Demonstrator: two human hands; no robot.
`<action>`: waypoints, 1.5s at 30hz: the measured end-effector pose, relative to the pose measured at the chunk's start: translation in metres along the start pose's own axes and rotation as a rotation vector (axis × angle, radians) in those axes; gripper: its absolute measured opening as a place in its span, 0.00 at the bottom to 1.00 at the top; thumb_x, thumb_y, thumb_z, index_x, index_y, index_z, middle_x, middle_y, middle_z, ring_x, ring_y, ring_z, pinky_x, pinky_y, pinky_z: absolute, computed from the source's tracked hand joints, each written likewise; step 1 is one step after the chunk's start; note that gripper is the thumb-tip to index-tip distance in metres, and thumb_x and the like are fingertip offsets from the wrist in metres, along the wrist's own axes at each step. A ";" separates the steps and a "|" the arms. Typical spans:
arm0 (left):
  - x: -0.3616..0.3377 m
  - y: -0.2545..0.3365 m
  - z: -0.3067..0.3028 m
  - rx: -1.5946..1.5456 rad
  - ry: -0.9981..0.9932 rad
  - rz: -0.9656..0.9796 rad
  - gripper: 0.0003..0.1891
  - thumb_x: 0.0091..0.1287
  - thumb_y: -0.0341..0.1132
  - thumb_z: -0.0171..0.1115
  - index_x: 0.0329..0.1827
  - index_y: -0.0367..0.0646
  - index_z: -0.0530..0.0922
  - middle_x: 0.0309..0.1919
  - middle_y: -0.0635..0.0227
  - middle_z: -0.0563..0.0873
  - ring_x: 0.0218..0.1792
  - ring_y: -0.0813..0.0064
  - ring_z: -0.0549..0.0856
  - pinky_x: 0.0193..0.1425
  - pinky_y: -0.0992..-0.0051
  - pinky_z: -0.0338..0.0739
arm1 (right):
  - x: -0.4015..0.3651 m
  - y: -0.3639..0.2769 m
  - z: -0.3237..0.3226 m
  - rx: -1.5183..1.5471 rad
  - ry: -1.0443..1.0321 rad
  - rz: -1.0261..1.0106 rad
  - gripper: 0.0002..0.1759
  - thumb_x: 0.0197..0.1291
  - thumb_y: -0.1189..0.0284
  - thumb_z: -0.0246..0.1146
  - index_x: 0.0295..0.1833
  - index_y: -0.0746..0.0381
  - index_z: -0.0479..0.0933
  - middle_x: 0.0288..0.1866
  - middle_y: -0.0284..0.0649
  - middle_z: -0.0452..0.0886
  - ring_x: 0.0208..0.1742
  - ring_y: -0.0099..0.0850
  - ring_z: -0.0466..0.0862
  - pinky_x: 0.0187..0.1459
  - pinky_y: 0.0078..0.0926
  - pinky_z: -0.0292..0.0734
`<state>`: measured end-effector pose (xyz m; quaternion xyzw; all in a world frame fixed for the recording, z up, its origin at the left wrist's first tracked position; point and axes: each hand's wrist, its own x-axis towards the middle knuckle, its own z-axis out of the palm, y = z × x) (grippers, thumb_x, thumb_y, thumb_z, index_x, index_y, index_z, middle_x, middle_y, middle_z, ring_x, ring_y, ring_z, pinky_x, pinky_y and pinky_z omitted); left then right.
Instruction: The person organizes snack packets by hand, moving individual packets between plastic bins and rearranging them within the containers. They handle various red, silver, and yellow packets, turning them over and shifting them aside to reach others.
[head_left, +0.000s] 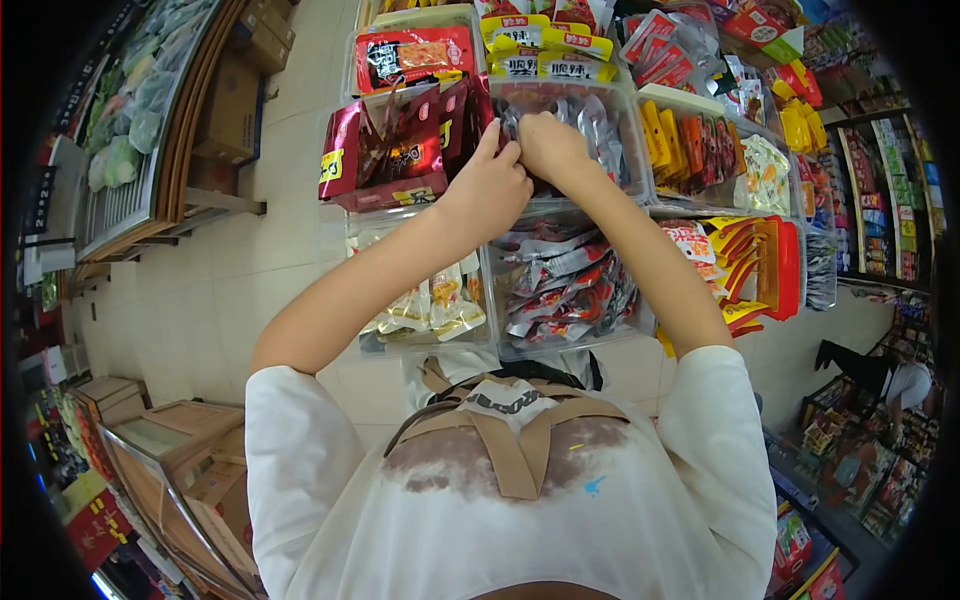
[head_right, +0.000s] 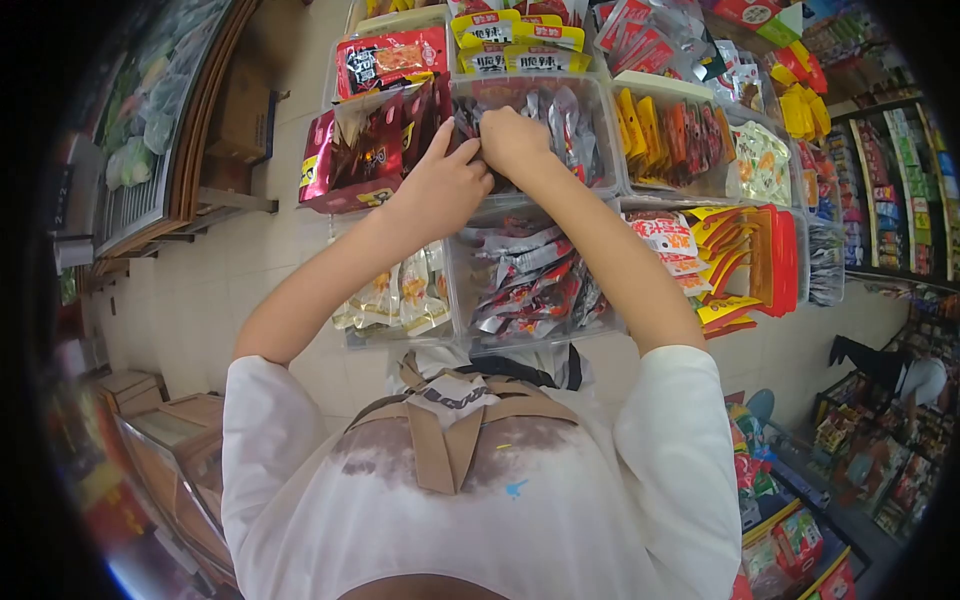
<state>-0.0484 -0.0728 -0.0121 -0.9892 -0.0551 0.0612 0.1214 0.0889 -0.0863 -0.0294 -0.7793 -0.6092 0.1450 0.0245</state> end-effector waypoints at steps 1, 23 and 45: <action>-0.002 0.001 0.002 -0.005 0.025 -0.006 0.10 0.53 0.33 0.54 0.37 0.45 0.78 0.38 0.71 0.80 0.53 0.69 0.71 0.65 0.50 0.51 | -0.001 0.000 0.000 -0.004 -0.026 -0.010 0.13 0.51 0.69 0.54 0.37 0.66 0.78 0.42 0.54 0.78 0.40 0.48 0.80 0.40 0.40 0.77; -0.004 0.011 0.010 -0.039 0.176 -0.073 0.15 0.56 0.31 0.50 0.47 0.40 0.73 0.53 0.63 0.75 0.61 0.71 0.67 0.63 0.56 0.57 | -0.041 0.121 -0.153 0.521 0.069 -0.200 0.16 0.61 0.61 0.50 0.47 0.58 0.77 0.27 0.27 0.76 0.28 0.14 0.69 0.30 0.12 0.64; 0.015 0.002 0.004 -0.147 0.190 0.005 0.10 0.54 0.33 0.54 0.39 0.44 0.75 0.52 0.69 0.75 0.61 0.67 0.65 0.61 0.60 0.59 | 0.019 0.235 -0.121 -0.089 0.124 -0.016 0.14 0.52 0.68 0.60 0.44 0.61 0.74 0.44 0.41 0.79 0.43 0.34 0.78 0.44 0.27 0.71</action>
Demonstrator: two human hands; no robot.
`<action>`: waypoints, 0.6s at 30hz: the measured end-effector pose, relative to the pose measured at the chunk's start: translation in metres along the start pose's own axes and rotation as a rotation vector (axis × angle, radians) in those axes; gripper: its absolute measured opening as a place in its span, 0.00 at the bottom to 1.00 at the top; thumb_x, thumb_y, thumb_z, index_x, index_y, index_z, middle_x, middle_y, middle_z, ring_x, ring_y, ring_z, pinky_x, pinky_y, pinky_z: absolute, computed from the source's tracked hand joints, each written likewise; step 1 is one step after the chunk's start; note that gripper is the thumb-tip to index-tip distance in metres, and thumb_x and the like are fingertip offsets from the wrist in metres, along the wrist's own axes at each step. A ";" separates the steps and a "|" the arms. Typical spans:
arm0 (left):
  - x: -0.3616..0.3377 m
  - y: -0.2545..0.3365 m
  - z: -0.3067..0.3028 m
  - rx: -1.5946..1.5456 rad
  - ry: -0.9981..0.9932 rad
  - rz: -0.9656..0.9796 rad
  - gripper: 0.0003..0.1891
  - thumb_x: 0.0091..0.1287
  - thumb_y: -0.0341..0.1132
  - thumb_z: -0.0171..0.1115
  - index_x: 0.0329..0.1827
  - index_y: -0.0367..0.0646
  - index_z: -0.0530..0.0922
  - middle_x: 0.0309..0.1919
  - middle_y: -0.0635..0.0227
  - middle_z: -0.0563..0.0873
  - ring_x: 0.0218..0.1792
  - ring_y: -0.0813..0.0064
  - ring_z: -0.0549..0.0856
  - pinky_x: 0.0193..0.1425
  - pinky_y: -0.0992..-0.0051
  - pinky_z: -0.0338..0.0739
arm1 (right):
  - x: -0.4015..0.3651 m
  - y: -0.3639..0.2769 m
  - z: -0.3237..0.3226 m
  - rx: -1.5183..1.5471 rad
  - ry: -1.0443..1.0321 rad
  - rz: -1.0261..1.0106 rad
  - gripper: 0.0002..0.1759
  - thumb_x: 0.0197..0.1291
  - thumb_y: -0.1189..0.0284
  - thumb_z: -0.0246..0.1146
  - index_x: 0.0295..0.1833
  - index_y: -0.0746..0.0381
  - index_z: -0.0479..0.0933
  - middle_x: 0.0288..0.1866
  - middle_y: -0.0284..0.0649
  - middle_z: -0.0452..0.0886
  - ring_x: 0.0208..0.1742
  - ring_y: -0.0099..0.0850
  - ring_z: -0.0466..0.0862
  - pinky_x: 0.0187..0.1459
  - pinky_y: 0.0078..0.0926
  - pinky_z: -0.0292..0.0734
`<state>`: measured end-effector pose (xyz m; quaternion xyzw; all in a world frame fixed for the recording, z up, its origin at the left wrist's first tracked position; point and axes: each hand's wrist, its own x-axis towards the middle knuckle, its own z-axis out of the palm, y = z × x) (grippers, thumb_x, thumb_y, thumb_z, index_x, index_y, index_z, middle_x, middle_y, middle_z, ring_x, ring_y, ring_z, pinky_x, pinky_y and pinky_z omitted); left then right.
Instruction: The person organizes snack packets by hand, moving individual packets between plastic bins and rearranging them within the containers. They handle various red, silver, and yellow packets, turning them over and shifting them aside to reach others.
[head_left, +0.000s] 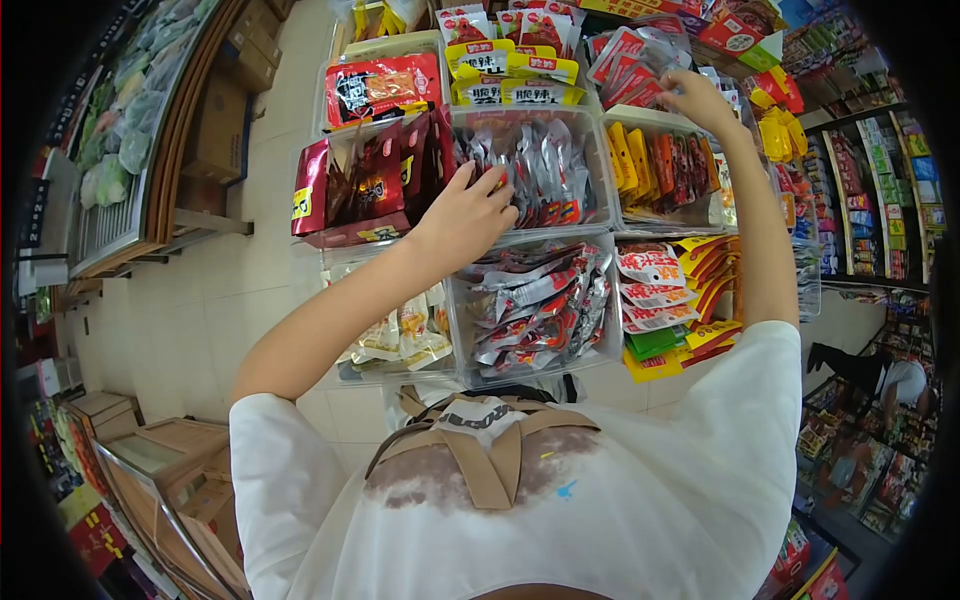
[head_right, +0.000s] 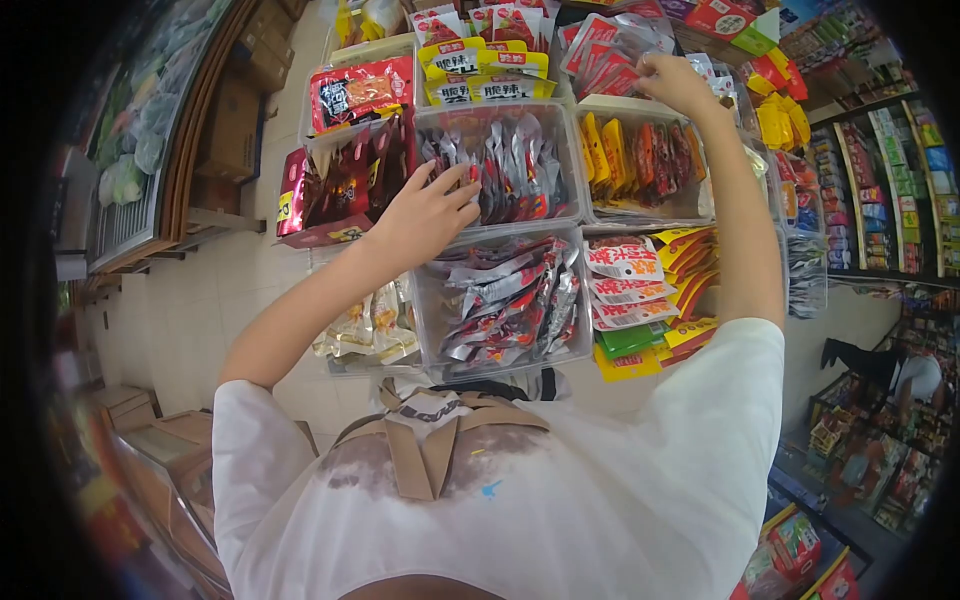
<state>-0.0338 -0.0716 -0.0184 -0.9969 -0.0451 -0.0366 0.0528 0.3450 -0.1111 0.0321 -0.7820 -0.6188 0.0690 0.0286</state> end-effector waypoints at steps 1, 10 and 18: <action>0.001 0.000 0.001 0.000 0.000 0.000 0.10 0.54 0.33 0.54 0.39 0.44 0.75 0.52 0.69 0.75 0.61 0.67 0.65 0.61 0.60 0.59 | -0.002 -0.001 -0.004 0.000 0.000 0.000 0.14 0.52 0.68 0.60 0.44 0.61 0.74 0.44 0.41 0.79 0.43 0.34 0.78 0.44 0.27 0.71; -0.003 -0.004 -0.009 -0.045 0.172 0.022 0.12 0.54 0.31 0.53 0.42 0.45 0.74 0.51 0.68 0.76 0.57 0.66 0.69 0.61 0.63 0.60 | -0.023 -0.021 -0.081 0.593 0.302 -0.141 0.16 0.59 0.63 0.57 0.48 0.60 0.73 0.38 0.25 0.76 0.39 0.15 0.73 0.40 0.17 0.68; 0.011 -0.023 -0.074 -1.709 0.167 -0.442 0.20 0.59 0.41 0.59 0.49 0.37 0.73 0.42 0.67 0.81 0.42 0.81 0.78 0.46 0.78 0.71 | -0.047 -0.153 -0.068 0.515 -0.217 -0.449 0.13 0.60 0.64 0.55 0.45 0.61 0.74 0.31 0.26 0.74 0.34 0.13 0.70 0.32 0.12 0.64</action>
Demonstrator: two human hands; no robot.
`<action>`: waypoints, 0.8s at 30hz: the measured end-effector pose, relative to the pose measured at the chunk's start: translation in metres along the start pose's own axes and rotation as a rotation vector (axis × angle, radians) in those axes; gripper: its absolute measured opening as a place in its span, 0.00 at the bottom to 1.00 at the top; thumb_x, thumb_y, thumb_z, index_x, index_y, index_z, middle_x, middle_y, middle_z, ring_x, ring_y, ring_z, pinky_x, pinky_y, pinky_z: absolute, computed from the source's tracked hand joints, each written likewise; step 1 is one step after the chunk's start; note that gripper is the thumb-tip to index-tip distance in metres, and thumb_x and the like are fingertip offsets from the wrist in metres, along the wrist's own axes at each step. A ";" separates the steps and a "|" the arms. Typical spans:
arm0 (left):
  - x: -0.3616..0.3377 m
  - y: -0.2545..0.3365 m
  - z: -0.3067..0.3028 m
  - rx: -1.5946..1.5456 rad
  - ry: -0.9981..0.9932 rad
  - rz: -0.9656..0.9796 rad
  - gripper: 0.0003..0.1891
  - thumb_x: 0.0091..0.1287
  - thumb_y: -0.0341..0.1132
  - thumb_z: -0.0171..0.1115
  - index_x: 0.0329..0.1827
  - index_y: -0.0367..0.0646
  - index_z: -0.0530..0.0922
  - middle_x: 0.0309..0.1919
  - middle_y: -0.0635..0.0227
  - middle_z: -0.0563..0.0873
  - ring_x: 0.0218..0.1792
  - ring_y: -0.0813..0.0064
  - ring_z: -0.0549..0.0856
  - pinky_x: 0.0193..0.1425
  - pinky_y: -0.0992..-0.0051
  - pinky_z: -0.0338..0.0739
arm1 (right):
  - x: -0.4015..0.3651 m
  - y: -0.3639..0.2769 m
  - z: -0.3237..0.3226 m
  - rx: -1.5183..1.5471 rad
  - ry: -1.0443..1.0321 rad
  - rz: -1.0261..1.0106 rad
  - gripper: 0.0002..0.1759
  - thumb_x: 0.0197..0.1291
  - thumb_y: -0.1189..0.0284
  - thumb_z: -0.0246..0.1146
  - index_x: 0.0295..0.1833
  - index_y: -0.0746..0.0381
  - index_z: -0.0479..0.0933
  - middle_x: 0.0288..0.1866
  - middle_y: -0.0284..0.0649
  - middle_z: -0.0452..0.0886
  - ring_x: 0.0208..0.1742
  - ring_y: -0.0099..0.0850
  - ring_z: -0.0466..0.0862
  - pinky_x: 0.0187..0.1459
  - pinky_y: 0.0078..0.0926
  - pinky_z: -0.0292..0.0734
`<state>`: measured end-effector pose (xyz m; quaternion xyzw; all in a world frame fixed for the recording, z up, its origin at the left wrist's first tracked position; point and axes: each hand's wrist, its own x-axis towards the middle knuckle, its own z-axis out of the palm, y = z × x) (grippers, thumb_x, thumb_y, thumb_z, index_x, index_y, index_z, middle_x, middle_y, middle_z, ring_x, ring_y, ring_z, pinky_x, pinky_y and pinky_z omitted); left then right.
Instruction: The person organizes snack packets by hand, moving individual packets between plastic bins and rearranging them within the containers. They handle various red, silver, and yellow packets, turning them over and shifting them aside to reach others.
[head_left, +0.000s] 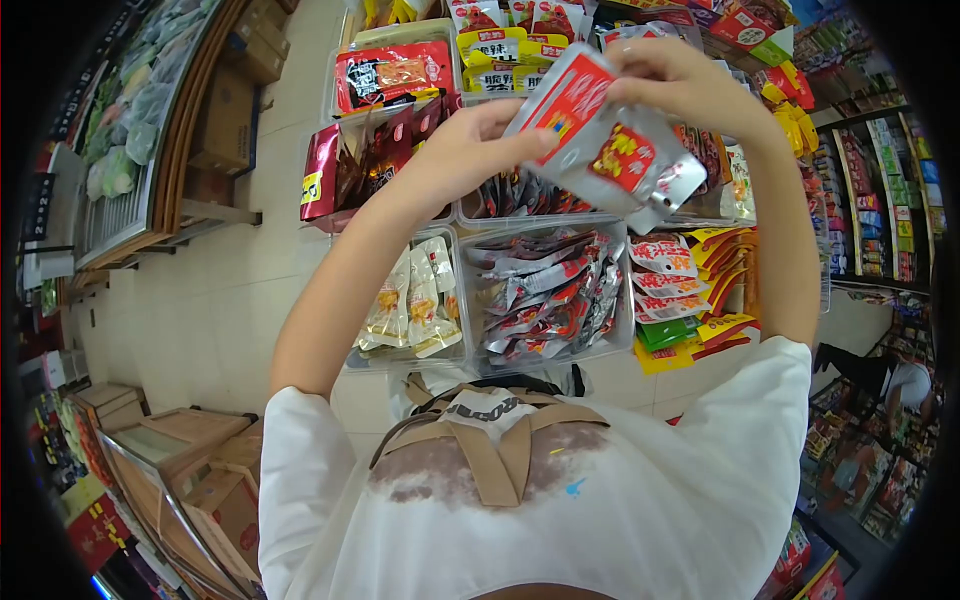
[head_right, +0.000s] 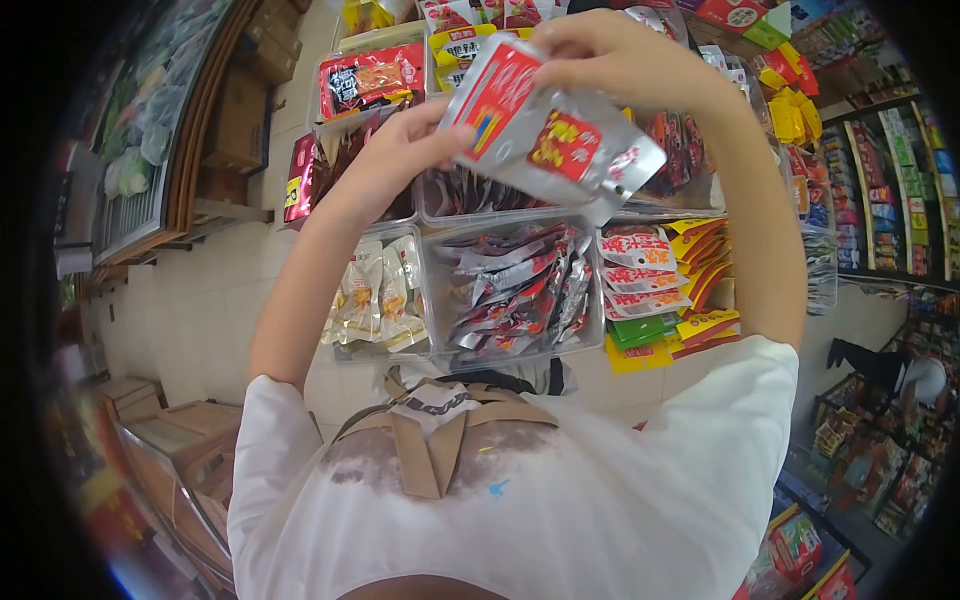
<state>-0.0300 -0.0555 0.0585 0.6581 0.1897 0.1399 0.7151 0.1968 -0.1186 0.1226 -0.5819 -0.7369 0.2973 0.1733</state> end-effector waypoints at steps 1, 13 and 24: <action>0.000 -0.004 0.001 0.014 -0.025 -0.071 0.17 0.58 0.38 0.60 0.47 0.38 0.75 0.39 0.69 0.81 0.38 0.85 0.78 0.45 0.80 0.70 | 0.003 -0.008 0.006 -0.002 -0.042 -0.024 0.13 0.61 0.64 0.54 0.43 0.62 0.74 0.31 0.27 0.74 0.34 0.12 0.69 0.32 0.11 0.63; 0.006 -0.019 0.015 -0.744 0.254 0.181 0.13 0.62 0.38 0.56 0.49 0.48 0.72 0.41 0.76 0.81 0.41 0.83 0.80 0.40 0.82 0.71 | -0.027 0.023 0.048 0.720 -0.001 0.074 0.20 0.57 0.63 0.54 0.52 0.62 0.69 0.45 0.35 0.77 0.49 0.19 0.72 0.52 0.21 0.64; -0.003 -0.078 0.008 1.643 -0.077 0.480 0.13 0.57 0.34 0.54 0.44 0.44 0.76 0.45 0.70 0.79 0.52 0.72 0.75 0.55 0.67 0.66 | -0.008 0.057 0.059 0.303 0.622 0.336 0.17 0.54 0.67 0.56 0.41 0.71 0.72 0.35 0.42 0.79 0.37 0.26 0.78 0.39 0.25 0.71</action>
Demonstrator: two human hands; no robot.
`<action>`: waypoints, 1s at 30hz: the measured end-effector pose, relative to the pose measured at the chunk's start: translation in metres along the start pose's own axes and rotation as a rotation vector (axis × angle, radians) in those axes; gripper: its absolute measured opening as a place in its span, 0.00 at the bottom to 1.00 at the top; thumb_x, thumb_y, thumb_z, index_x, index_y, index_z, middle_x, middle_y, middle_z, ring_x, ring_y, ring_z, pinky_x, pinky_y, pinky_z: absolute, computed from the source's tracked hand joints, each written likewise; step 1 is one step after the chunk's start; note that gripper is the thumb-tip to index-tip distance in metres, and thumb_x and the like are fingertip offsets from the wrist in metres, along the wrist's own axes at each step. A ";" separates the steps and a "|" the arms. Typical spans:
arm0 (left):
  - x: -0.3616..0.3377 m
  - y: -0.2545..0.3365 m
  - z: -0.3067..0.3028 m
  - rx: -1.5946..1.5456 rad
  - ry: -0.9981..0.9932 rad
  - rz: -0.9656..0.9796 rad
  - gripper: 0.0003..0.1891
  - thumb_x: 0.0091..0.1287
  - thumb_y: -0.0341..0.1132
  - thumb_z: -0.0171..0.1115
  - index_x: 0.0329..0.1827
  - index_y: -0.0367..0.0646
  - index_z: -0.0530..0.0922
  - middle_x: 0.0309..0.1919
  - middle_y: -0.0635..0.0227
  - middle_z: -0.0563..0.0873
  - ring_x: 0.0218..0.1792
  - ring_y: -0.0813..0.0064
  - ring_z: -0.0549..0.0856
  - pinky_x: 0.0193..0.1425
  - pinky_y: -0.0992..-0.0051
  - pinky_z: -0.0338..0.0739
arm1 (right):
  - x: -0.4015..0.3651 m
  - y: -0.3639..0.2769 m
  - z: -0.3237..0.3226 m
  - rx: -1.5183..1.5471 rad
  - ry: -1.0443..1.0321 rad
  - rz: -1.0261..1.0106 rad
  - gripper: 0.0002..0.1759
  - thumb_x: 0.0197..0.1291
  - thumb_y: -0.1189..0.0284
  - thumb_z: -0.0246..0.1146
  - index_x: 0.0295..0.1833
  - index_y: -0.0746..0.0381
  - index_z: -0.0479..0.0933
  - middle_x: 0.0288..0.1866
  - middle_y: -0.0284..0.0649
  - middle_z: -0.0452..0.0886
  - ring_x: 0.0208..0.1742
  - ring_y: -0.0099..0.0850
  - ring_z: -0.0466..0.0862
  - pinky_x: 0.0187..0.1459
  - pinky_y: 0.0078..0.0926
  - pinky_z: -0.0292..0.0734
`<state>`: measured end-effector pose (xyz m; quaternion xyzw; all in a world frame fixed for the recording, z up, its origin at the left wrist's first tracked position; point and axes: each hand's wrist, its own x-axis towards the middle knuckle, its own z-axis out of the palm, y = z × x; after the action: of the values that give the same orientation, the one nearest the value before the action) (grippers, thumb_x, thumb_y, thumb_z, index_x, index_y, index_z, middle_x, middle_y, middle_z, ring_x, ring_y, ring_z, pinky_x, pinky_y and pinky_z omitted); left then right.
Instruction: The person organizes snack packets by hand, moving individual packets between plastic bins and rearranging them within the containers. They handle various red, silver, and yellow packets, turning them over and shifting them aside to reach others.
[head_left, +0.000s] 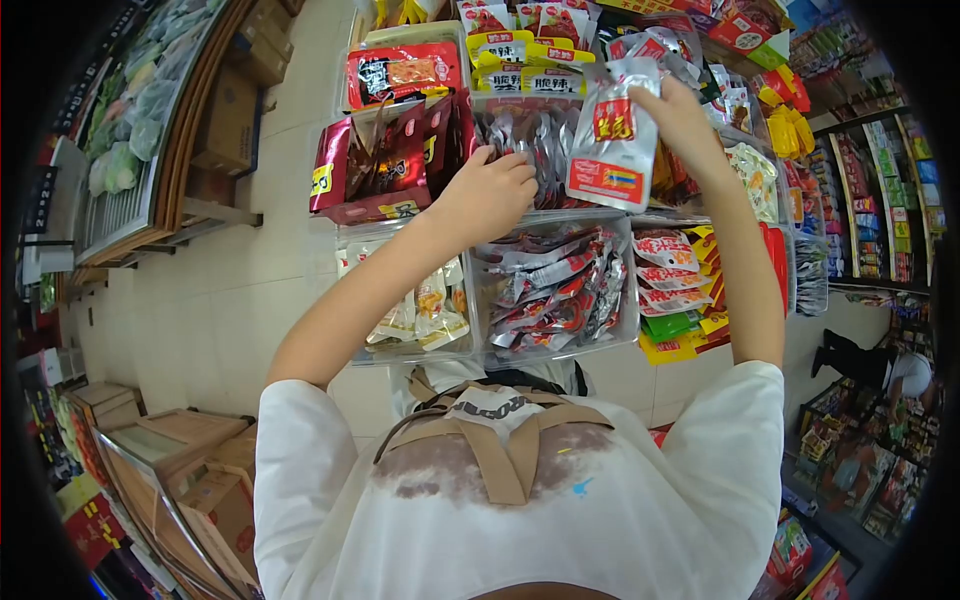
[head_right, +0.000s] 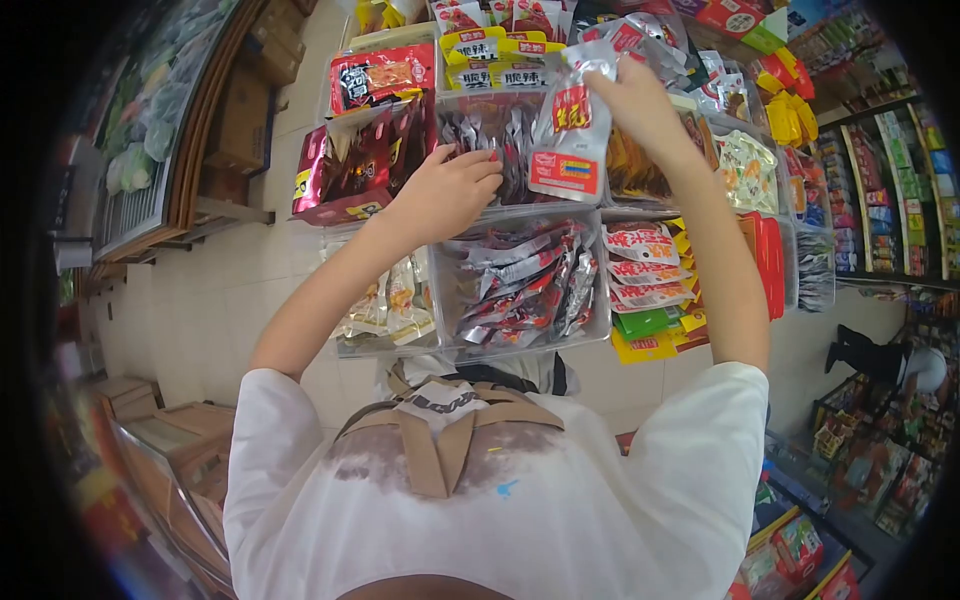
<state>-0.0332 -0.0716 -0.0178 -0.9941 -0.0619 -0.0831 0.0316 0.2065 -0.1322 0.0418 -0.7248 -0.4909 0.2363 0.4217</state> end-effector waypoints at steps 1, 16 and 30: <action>0.000 -0.003 0.006 -0.043 -0.013 0.019 0.12 0.58 0.37 0.54 0.43 0.44 0.76 0.49 0.71 0.77 0.56 0.73 0.72 0.57 0.61 0.64 | -0.001 0.002 0.004 -0.062 -0.004 -0.050 0.18 0.53 0.66 0.56 0.41 0.72 0.72 0.34 0.45 0.79 0.37 0.29 0.78 0.40 0.27 0.71; 0.002 -0.015 0.003 0.002 -0.013 0.103 0.10 0.58 0.40 0.51 0.28 0.47 0.79 0.39 0.72 0.80 0.48 0.73 0.75 0.52 0.62 0.65 | 0.035 0.008 0.053 0.011 -0.369 0.299 0.15 0.49 0.67 0.56 0.32 0.71 0.73 0.23 0.40 0.75 0.17 0.24 0.73 0.17 0.23 0.65; 0.028 -0.045 0.008 0.101 -0.077 0.182 0.06 0.56 0.40 0.55 0.33 0.52 0.78 0.34 0.77 0.79 0.44 0.78 0.74 0.45 0.70 0.66 | 0.032 -0.006 0.041 0.064 -0.493 0.436 0.08 0.48 0.68 0.58 0.30 0.61 0.69 0.20 0.28 0.69 0.18 0.17 0.65 0.20 0.16 0.58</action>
<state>-0.0101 -0.0233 -0.0184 -0.9952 0.0236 -0.0385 0.0869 0.1853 -0.0868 0.0273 -0.7202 -0.4036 0.5048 0.2523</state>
